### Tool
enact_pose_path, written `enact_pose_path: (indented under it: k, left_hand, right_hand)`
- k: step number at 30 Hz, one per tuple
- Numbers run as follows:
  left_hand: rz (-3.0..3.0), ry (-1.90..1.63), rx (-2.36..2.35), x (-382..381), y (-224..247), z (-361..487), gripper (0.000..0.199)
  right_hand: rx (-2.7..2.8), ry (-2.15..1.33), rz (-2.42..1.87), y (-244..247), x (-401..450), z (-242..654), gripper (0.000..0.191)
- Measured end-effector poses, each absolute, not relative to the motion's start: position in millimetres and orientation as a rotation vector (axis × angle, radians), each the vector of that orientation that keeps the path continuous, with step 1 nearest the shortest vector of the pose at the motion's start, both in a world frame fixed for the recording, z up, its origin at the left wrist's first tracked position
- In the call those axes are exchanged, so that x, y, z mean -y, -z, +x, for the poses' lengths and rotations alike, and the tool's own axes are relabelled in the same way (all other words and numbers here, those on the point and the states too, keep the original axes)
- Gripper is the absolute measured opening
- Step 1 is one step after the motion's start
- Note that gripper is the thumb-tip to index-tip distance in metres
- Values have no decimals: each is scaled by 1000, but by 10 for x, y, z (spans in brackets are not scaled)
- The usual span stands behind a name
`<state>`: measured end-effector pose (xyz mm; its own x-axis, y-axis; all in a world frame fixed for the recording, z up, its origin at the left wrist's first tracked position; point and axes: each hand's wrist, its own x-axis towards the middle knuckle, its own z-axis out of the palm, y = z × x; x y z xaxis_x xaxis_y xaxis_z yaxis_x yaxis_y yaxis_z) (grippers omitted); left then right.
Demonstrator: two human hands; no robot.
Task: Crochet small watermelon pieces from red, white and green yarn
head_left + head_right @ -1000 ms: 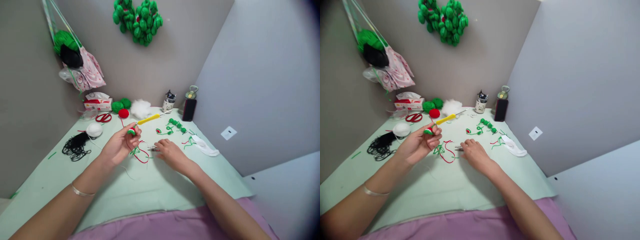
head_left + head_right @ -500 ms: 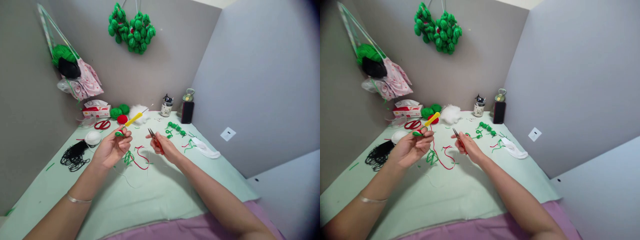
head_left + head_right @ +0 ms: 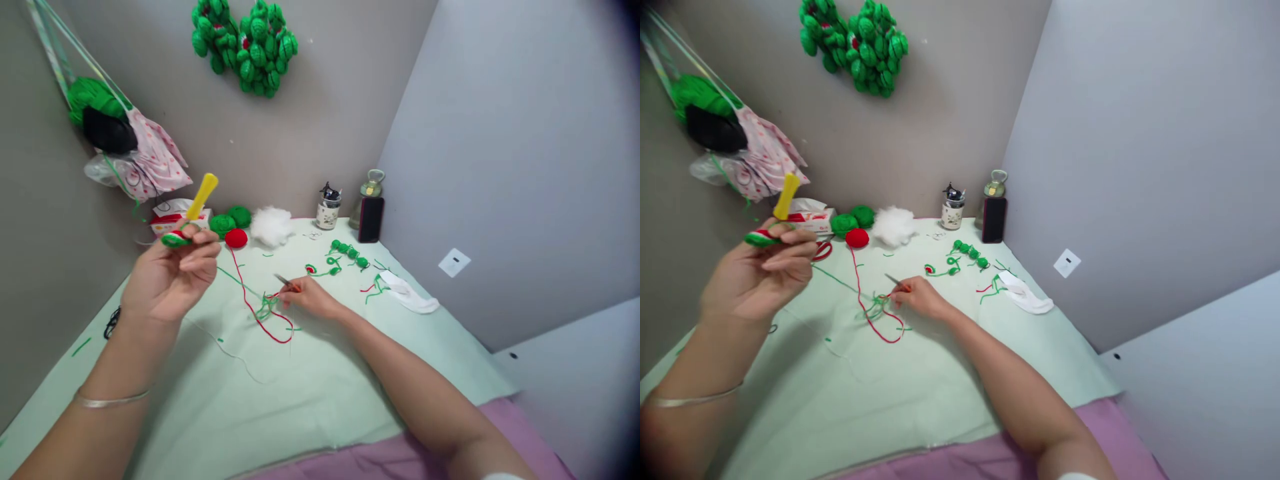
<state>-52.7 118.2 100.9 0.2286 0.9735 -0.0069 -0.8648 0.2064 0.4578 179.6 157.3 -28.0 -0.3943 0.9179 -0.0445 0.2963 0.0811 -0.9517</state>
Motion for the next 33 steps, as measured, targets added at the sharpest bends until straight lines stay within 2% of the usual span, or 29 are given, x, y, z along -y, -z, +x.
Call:
enact_pose_path:
  k: [6,13,21,28,30,33]
  left_hand:
    - [429,-1299,-310,-1246,-1077,-516,35]
    - [454,-1245,-340,-1270,-983,-352,41]
    - [510,-1167,-361,-1200,-930,-206,54]
    - [515,-1206,-399,-1170,-910,-264,56]
    - [565,-1200,-443,-1122,-830,-263,49]
    - [793,-1133,-596,-1005,-628,-169,33]
  right_hand:
    - [1920,-876,-1368,-8,-1536,1988,40]
    - [2127,-701,-1285,-223,-1219,1681,26]
    - [2190,-523,-1243,-240,-1157,1460,25]
    - [2177,-468,-1449,-226,-1169,1733,27]
    - [2127,-471,-1445,-189,-1140,1854,46]
    - [1759,-908,-1121,-161,-1013,1935,66]
